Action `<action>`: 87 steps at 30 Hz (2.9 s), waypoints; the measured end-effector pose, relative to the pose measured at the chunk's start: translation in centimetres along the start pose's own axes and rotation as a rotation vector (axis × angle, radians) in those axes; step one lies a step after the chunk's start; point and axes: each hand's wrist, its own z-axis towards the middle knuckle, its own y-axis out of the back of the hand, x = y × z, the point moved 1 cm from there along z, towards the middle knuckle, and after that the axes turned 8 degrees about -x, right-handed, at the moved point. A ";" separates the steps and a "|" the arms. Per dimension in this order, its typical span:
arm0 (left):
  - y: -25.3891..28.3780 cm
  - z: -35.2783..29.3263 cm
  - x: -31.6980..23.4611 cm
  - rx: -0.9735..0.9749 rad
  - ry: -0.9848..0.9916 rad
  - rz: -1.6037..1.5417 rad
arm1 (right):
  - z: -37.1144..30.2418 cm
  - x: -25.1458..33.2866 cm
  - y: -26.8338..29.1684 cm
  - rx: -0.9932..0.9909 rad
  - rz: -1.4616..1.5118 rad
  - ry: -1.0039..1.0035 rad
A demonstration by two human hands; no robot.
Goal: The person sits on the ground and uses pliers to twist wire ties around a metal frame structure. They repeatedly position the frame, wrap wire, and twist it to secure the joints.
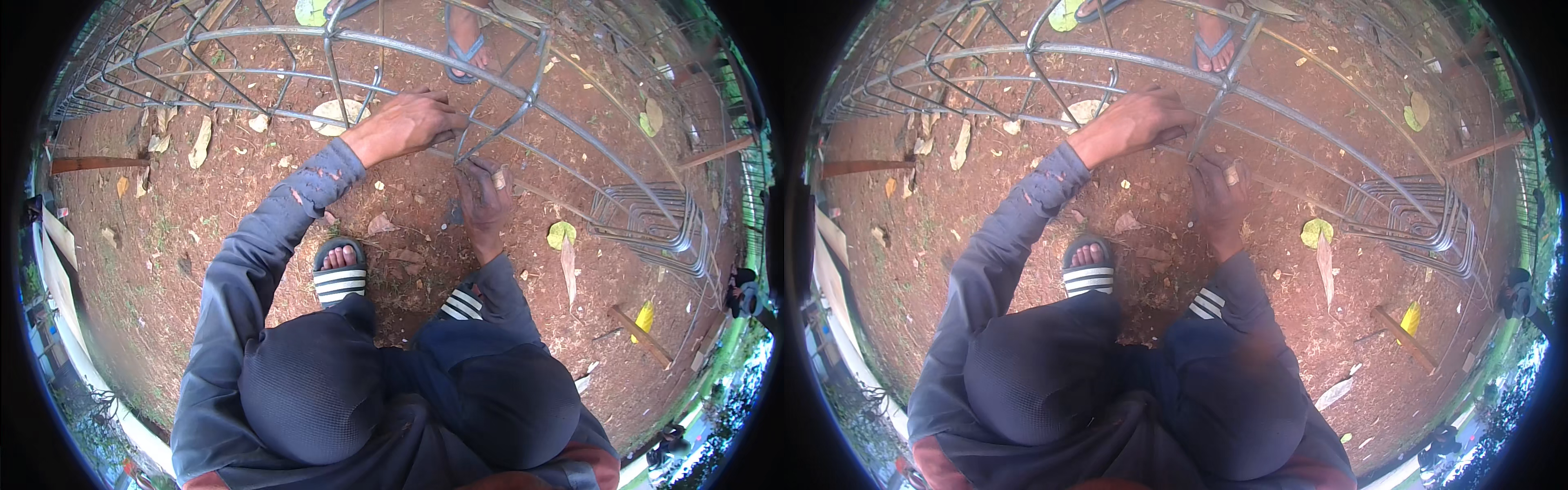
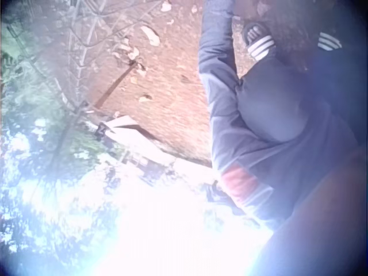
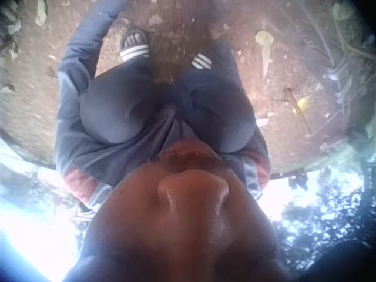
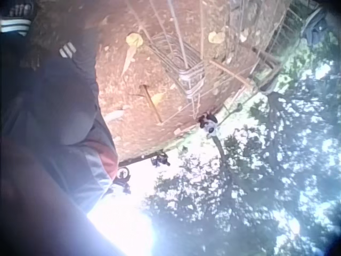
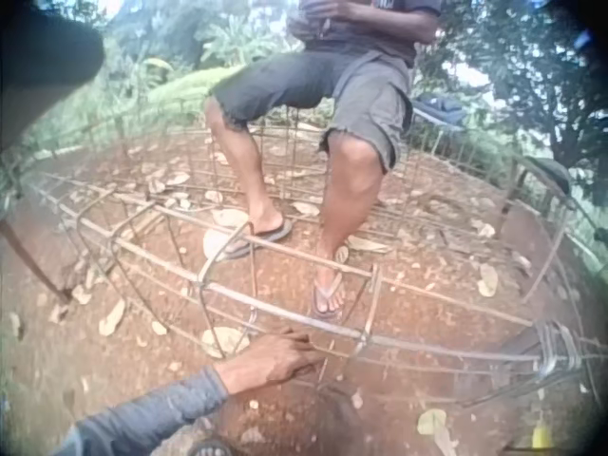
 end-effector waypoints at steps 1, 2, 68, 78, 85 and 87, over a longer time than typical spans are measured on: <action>-0.3 0.2 0.3 -0.005 0.043 -0.073 | 0.2 0.2 -0.1 -0.013 -0.006 0.000; -0.7 0.3 0.3 -0.011 0.026 -0.032 | 0.4 0.4 -0.3 -0.025 -0.011 0.000; -7.6 -5.6 -7.6 -0.298 0.955 -0.792 | 0.2 1.7 0.8 0.135 0.410 -0.937; -8.3 -5.1 -7.2 -0.418 1.214 -1.319 | 3.7 4.1 3.0 0.267 -0.366 -0.764; -9.0 -3.7 -5.8 -0.342 1.221 -1.756 | 4.4 1.2 4.9 0.046 -0.205 -0.440; -9.1 -4.2 -6.0 -0.325 1.183 -1.777 | 4.4 1.0 5.4 0.011 -0.199 -0.230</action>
